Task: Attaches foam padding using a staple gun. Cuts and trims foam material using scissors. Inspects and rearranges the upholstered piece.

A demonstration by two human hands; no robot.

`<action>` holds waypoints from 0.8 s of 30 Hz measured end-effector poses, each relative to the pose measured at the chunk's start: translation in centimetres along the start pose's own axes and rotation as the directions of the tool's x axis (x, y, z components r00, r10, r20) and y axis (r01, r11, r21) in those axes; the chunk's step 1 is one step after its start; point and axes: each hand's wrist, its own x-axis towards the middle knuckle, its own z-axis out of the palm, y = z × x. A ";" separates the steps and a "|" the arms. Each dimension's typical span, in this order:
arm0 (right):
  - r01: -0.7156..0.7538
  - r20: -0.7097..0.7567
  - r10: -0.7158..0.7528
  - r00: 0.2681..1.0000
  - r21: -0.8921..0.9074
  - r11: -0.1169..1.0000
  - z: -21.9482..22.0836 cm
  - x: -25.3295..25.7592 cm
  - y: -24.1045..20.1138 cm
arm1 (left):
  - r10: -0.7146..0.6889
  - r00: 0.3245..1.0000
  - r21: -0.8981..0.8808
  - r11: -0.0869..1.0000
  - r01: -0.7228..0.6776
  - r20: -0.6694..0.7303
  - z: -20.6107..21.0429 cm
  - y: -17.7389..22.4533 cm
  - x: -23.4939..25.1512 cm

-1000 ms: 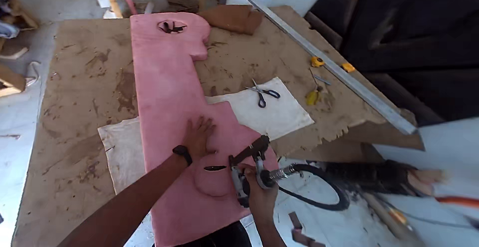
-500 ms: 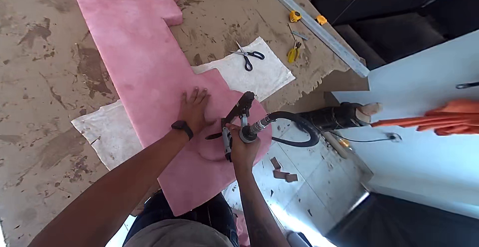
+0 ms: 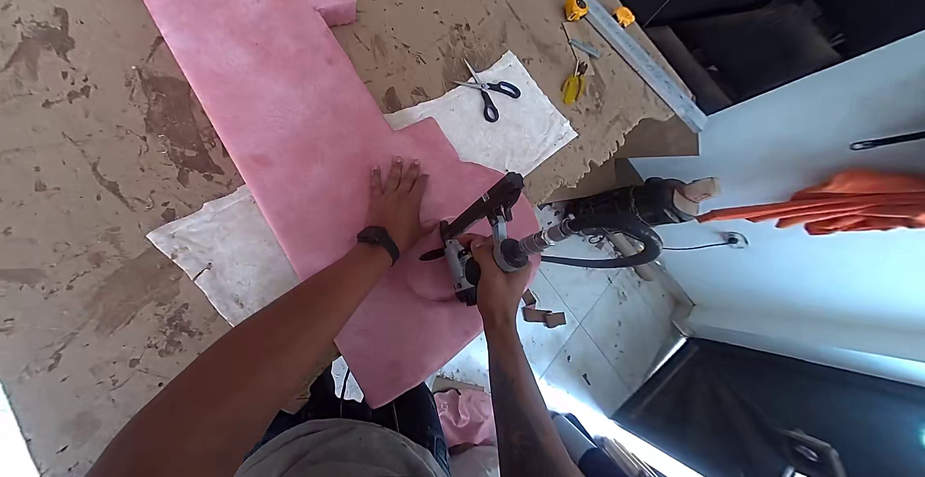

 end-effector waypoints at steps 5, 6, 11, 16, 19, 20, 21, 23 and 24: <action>0.035 -0.032 -0.037 0.999 -0.041 0.999 1.1 -0.1 0.4 | 0.014 1.000 0.000 1.000 -0.014 0.014 0.5 -0.2 0.2; 0.046 -0.038 -0.048 0.998 -0.038 0.998 1.2 -0.1 0.5 | 0.018 1.000 -0.001 1.000 -0.018 0.015 0.5 -0.2 0.3; 0.045 -0.004 -0.045 0.999 0.044 0.998 0.4 -0.1 0.9 | 0.057 0.998 -0.050 0.997 -0.055 0.032 -0.2 -1.0 -0.4; 0.008 0.099 -0.014 0.995 0.068 0.998 0.0 0.1 0.8 | 0.000 1.000 -0.032 0.999 -0.001 -0.031 -0.5 -1.8 -3.3; 0.036 0.109 -0.044 0.993 0.071 0.997 0.4 0.0 1.2 | -0.025 0.999 -0.005 1.000 0.024 -0.048 0.2 -1.3 -3.3; 0.046 0.121 -0.054 0.991 0.074 0.996 0.4 0.0 1.3 | -0.020 0.999 0.002 1.000 0.020 -0.051 0.3 -1.3 -3.2; 0.048 0.139 -0.058 0.989 0.079 0.996 0.1 0.0 1.3 | -0.010 0.999 0.003 1.000 0.011 -0.049 0.4 -1.4 -3.1; 0.033 0.196 -0.049 0.979 0.082 0.996 -0.6 0.1 1.1 | 0.010 1.000 -0.004 1.000 -0.011 -0.028 0.4 -1.5 -3.2; 0.023 0.229 -0.043 0.972 0.089 0.996 -0.9 0.2 0.8 | 0.027 1.000 -0.023 0.999 -0.028 -0.015 0.2 -1.8 -3.4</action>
